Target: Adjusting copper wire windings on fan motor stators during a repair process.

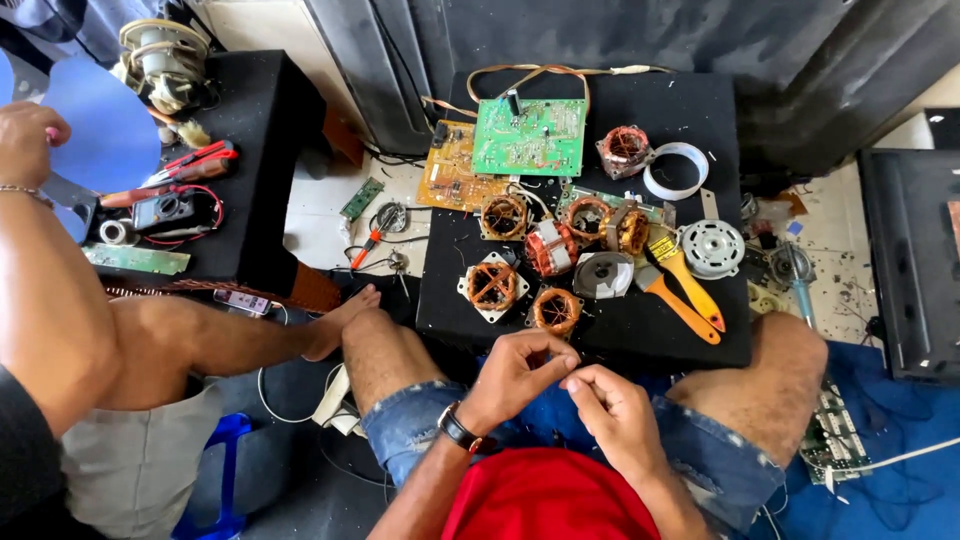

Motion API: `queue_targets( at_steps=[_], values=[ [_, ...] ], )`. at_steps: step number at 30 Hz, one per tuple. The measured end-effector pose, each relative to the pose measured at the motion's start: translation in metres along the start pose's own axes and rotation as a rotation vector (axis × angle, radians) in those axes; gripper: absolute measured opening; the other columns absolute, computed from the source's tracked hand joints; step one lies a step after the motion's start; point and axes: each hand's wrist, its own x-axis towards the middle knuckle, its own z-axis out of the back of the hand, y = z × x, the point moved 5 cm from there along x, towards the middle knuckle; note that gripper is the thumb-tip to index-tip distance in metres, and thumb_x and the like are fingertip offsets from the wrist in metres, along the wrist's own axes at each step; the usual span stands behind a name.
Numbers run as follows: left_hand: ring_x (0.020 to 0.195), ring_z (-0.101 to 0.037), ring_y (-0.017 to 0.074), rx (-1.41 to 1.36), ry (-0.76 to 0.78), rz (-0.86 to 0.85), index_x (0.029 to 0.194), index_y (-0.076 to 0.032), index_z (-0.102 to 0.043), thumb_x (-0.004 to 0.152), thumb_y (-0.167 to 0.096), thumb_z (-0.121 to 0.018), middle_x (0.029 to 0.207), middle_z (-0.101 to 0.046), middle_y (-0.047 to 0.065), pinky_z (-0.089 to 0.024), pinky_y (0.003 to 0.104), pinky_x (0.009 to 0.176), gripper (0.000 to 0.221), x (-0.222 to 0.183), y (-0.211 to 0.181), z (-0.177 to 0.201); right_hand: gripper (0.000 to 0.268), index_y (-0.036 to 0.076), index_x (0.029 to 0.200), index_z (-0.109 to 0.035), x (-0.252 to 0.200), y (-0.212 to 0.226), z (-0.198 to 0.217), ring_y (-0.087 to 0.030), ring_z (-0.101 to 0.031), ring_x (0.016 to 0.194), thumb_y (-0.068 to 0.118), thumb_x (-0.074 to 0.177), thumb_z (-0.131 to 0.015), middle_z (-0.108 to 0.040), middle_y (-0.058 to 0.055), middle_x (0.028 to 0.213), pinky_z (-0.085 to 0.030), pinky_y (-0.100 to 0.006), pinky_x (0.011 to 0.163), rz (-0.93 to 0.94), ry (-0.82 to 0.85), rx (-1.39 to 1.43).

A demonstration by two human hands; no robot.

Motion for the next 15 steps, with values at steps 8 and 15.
queue_targets(
  at_steps=[8, 15],
  values=[
    [0.070, -0.066, 0.0159, 0.316, -0.130, -0.081, 0.084, -0.014, -0.075, 0.096, -0.026, -0.071, 0.079, -0.071, -0.001, -0.049, 0.033, 0.061, 0.017, -0.011, 0.001, 0.000, 0.019, 0.006, 0.083, -0.073, 0.003, -0.008, -0.005, -0.007, -0.034, 0.046, 0.016, 0.096, -0.066, -0.050, 0.002, 0.051, -0.026, -0.027, 0.043, -0.063, -0.144, 0.099],
    [0.072, -0.065, 0.0153, 0.324, -0.189, -0.049, 0.103, -0.016, -0.076, 0.102, -0.037, -0.058, 0.089, -0.073, -0.003, -0.048, 0.032, 0.061, 0.028, -0.013, -0.001, 0.006, 0.014, 0.002, 0.077, -0.069, 0.009, -0.026, -0.007, -0.011, -0.037, 0.046, 0.006, 0.091, -0.066, -0.046, -0.004, 0.051, -0.024, -0.027, 0.043, -0.177, -0.238, 0.390]
  ],
)
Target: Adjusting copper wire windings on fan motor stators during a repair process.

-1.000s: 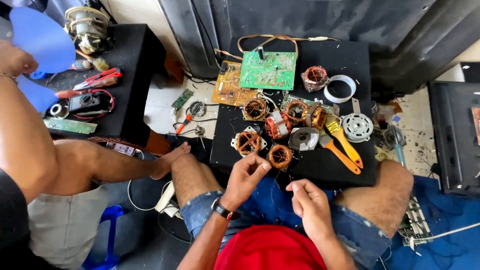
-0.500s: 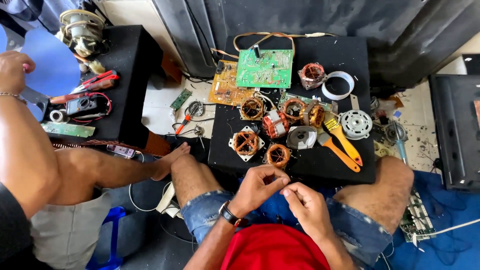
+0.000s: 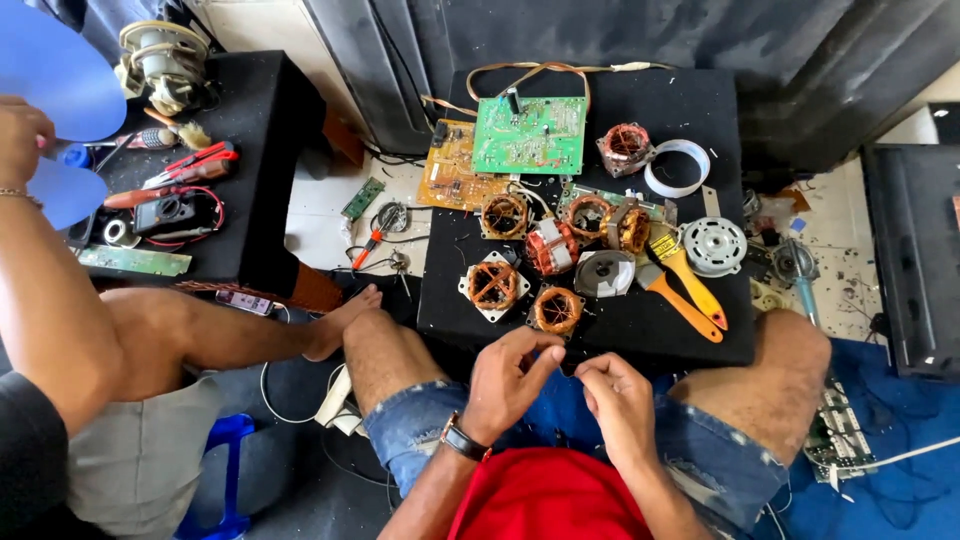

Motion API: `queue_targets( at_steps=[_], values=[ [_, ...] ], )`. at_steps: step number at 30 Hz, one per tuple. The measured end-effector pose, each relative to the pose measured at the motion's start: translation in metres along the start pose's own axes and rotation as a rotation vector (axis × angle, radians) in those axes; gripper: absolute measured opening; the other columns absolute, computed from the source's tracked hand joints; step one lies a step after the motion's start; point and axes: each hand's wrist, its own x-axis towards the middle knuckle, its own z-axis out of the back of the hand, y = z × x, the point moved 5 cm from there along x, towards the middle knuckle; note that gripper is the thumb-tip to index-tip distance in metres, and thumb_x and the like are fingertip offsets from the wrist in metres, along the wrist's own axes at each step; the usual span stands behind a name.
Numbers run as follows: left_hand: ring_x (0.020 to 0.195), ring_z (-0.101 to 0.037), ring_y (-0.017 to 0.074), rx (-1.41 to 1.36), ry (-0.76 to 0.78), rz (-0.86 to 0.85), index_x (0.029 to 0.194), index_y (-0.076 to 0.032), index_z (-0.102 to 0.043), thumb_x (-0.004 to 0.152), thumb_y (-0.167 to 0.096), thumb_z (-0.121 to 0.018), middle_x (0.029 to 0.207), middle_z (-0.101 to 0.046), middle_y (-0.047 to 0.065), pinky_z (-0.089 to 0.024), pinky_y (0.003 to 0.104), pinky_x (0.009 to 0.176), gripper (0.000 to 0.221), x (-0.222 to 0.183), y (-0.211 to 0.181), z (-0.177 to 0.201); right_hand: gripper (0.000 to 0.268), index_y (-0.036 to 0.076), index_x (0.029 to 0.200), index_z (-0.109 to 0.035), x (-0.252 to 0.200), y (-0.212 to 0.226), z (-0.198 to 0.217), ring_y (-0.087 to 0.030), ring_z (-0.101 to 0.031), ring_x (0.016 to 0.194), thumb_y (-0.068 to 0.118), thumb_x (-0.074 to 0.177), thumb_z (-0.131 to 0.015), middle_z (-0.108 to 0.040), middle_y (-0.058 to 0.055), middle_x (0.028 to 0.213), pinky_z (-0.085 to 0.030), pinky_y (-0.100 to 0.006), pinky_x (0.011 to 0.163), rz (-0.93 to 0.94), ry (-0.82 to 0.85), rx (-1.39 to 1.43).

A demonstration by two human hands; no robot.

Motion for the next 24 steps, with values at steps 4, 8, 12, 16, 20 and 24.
queue_targets(
  at_steps=[4, 8, 12, 16, 20, 24],
  values=[
    [0.066, -0.061, 0.0192, 0.167, -0.041, -0.033, 0.109, -0.016, -0.074, 0.101, -0.032, -0.061, 0.083, -0.065, -0.001, -0.044, 0.037, 0.055, 0.022, 0.016, 0.007, 0.001, 0.021, 0.004, 0.072, -0.065, 0.005, 0.013, -0.002, -0.012, -0.041, 0.045, 0.010, 0.092, -0.065, -0.050, -0.004, 0.053, -0.027, -0.026, 0.040, 0.014, -0.025, -0.035],
    [0.066, -0.061, 0.0188, 0.275, -0.043, -0.025, 0.115, -0.018, -0.073, 0.096, -0.033, -0.070, 0.081, -0.060, -0.003, -0.044, 0.038, 0.052, 0.024, 0.017, 0.019, -0.007, 0.021, 0.004, 0.073, -0.067, 0.008, 0.022, -0.005, -0.012, -0.047, 0.047, 0.013, 0.092, -0.065, -0.053, -0.004, 0.050, -0.037, -0.027, 0.045, 0.115, -0.054, -0.176],
    [0.065, -0.058, 0.0179, 0.225, -0.064, -0.020, 0.116, -0.019, -0.073, 0.096, -0.029, -0.070, 0.081, -0.058, -0.003, -0.045, 0.037, 0.052, 0.023, 0.012, 0.021, -0.007, 0.028, 0.008, 0.068, -0.064, 0.009, 0.029, -0.006, -0.009, -0.047, 0.048, 0.016, 0.094, -0.066, -0.056, -0.001, 0.051, -0.038, -0.029, 0.047, 0.226, -0.100, -0.417],
    [0.066, -0.057, 0.0186, 0.169, -0.071, -0.029, 0.116, -0.018, -0.073, 0.097, -0.029, -0.067, 0.083, -0.058, -0.002, -0.045, 0.037, 0.054, 0.023, 0.011, 0.024, -0.006, 0.035, 0.009, 0.061, -0.057, 0.009, 0.037, -0.010, -0.010, -0.043, 0.046, 0.018, 0.094, -0.065, -0.053, 0.000, 0.048, -0.036, -0.031, 0.048, 0.231, -0.126, -0.504],
    [0.063, -0.062, 0.0244, 0.081, -0.119, -0.069, 0.113, -0.019, -0.075, 0.094, -0.025, -0.073, 0.080, -0.058, 0.000, -0.050, 0.038, 0.052, 0.021, 0.010, 0.032, -0.007, 0.034, 0.011, 0.059, -0.057, 0.017, 0.024, -0.006, -0.015, -0.042, 0.047, 0.023, 0.089, -0.066, -0.046, -0.003, 0.044, -0.037, -0.035, 0.050, 0.260, -0.192, -0.658],
    [0.062, -0.067, 0.0356, 0.013, -0.165, -0.112, 0.109, -0.021, -0.075, 0.091, -0.026, -0.076, 0.079, -0.059, 0.004, -0.055, 0.044, 0.053, 0.019, 0.009, 0.037, -0.006, 0.033, 0.012, 0.055, -0.058, 0.026, 0.010, -0.002, -0.018, -0.047, 0.046, 0.025, 0.084, -0.066, -0.044, -0.006, 0.041, -0.042, -0.034, 0.052, 0.172, -0.216, -0.702]
  ],
)
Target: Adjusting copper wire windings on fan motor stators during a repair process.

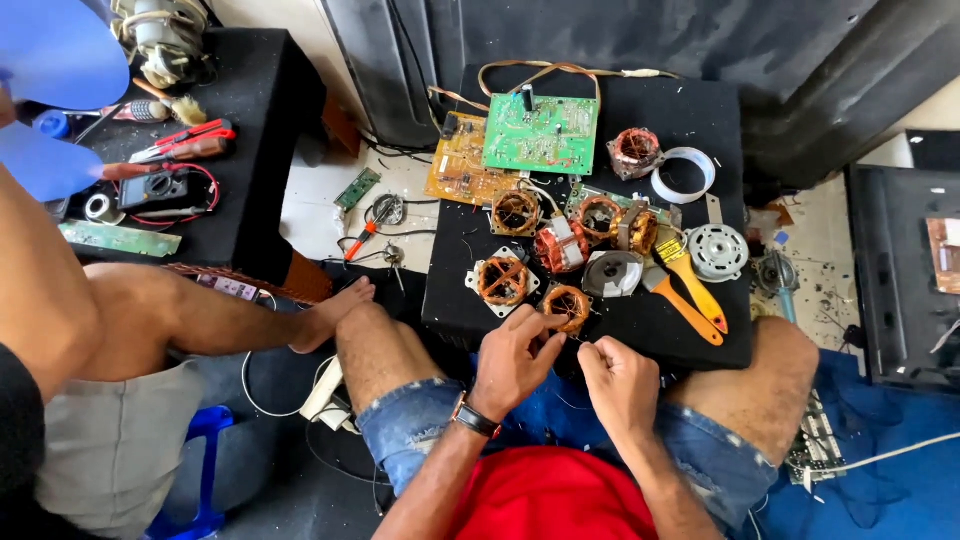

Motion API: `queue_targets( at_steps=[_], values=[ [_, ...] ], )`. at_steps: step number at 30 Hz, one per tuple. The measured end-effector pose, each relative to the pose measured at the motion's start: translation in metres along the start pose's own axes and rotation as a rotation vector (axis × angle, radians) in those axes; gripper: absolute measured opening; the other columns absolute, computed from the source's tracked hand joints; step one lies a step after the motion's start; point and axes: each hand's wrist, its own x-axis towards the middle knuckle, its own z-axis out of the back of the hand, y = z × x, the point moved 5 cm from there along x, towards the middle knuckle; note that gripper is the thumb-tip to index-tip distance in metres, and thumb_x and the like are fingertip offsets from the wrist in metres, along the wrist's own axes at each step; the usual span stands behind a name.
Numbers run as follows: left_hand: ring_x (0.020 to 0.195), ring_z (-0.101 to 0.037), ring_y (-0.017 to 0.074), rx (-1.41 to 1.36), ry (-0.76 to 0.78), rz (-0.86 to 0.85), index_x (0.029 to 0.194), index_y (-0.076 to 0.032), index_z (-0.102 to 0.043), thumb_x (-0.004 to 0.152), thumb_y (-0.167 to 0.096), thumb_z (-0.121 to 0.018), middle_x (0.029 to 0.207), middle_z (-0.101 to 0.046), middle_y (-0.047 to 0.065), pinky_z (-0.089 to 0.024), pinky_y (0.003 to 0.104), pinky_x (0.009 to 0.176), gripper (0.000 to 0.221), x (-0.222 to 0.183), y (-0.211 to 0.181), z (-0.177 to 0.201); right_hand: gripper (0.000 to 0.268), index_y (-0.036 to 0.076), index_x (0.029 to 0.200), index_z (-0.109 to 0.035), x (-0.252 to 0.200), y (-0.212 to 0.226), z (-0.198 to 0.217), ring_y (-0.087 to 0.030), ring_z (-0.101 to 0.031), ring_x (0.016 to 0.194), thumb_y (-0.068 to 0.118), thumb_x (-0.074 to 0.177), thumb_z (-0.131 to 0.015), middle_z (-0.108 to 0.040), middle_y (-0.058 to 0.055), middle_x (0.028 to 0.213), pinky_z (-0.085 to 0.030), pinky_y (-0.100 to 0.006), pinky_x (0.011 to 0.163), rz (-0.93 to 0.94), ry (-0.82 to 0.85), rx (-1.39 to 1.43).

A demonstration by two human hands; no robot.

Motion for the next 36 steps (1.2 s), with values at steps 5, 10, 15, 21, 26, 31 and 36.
queue_targets(
  at_steps=[5, 10, 15, 21, 26, 31, 36],
  values=[
    [0.062, -0.068, 0.0333, -0.027, -0.027, -0.013, 0.107, -0.022, -0.076, 0.091, -0.024, -0.075, 0.078, -0.059, 0.003, -0.055, 0.042, 0.051, 0.016, 0.000, 0.003, 0.000, 0.033, 0.011, 0.053, -0.059, 0.002, -0.001, -0.003, -0.013, -0.046, 0.044, 0.023, 0.083, -0.064, -0.043, -0.002, 0.038, -0.040, -0.031, 0.049, 0.003, 0.006, -0.020],
    [0.060, -0.068, 0.0322, -0.078, -0.041, -0.029, 0.106, -0.021, -0.077, 0.091, -0.020, -0.074, 0.077, -0.059, 0.001, -0.053, 0.039, 0.049, 0.015, 0.001, 0.003, 0.003, 0.031, 0.010, 0.055, -0.062, 0.002, 0.001, -0.005, -0.018, -0.053, 0.049, 0.025, 0.082, -0.062, -0.049, -0.007, 0.041, -0.044, -0.034, 0.053, -0.039, 0.050, -0.028],
    [0.061, -0.067, 0.0349, -0.095, -0.052, -0.043, 0.106, -0.021, -0.076, 0.091, -0.022, -0.074, 0.078, -0.061, 0.002, -0.052, 0.040, 0.047, 0.015, 0.001, 0.007, 0.002, 0.032, 0.007, 0.058, -0.065, 0.000, 0.007, -0.006, -0.023, -0.055, 0.050, 0.026, 0.084, -0.062, -0.055, -0.013, 0.046, -0.046, -0.037, 0.054, -0.066, 0.059, 0.001],
    [0.062, -0.066, 0.0366, -0.120, -0.075, -0.048, 0.106, -0.023, -0.078, 0.091, -0.025, -0.075, 0.077, -0.061, 0.001, -0.052, 0.041, 0.049, 0.015, 0.001, 0.009, 0.003, 0.032, 0.009, 0.061, -0.068, -0.002, 0.016, -0.010, -0.020, -0.049, 0.047, 0.024, 0.089, -0.061, -0.052, -0.011, 0.043, -0.042, -0.035, 0.049, -0.072, 0.053, 0.098],
    [0.064, -0.055, 0.0175, -0.003, -0.027, -0.083, 0.107, -0.014, -0.075, 0.099, -0.024, -0.065, 0.081, -0.056, -0.001, -0.040, 0.036, 0.049, 0.017, 0.000, 0.002, 0.004, 0.038, 0.008, 0.057, -0.053, -0.018, 0.044, -0.007, -0.012, -0.038, 0.040, 0.013, 0.094, -0.059, -0.042, -0.003, 0.040, -0.033, -0.030, 0.042, 0.018, 0.091, 0.263],
    [0.065, -0.054, 0.0172, -0.005, -0.018, -0.085, 0.107, -0.014, -0.075, 0.100, -0.025, -0.064, 0.079, -0.054, -0.002, -0.040, 0.036, 0.049, 0.017, 0.001, 0.002, 0.004, 0.037, 0.006, 0.059, -0.059, -0.013, 0.038, -0.007, -0.013, -0.042, 0.040, 0.014, 0.095, -0.059, -0.044, -0.004, 0.039, -0.037, -0.030, 0.044, -0.031, 0.098, 0.330],
    [0.067, -0.064, 0.0243, 0.057, -0.030, -0.091, 0.112, -0.017, -0.073, 0.100, -0.027, -0.064, 0.087, -0.061, 0.000, -0.044, 0.040, 0.049, 0.018, -0.001, -0.002, 0.005, 0.035, 0.006, 0.064, -0.061, -0.011, 0.035, -0.011, -0.012, -0.041, 0.039, 0.016, 0.097, -0.058, -0.047, -0.003, 0.041, -0.032, -0.029, 0.042, 0.014, 0.190, 0.416]
  ],
)
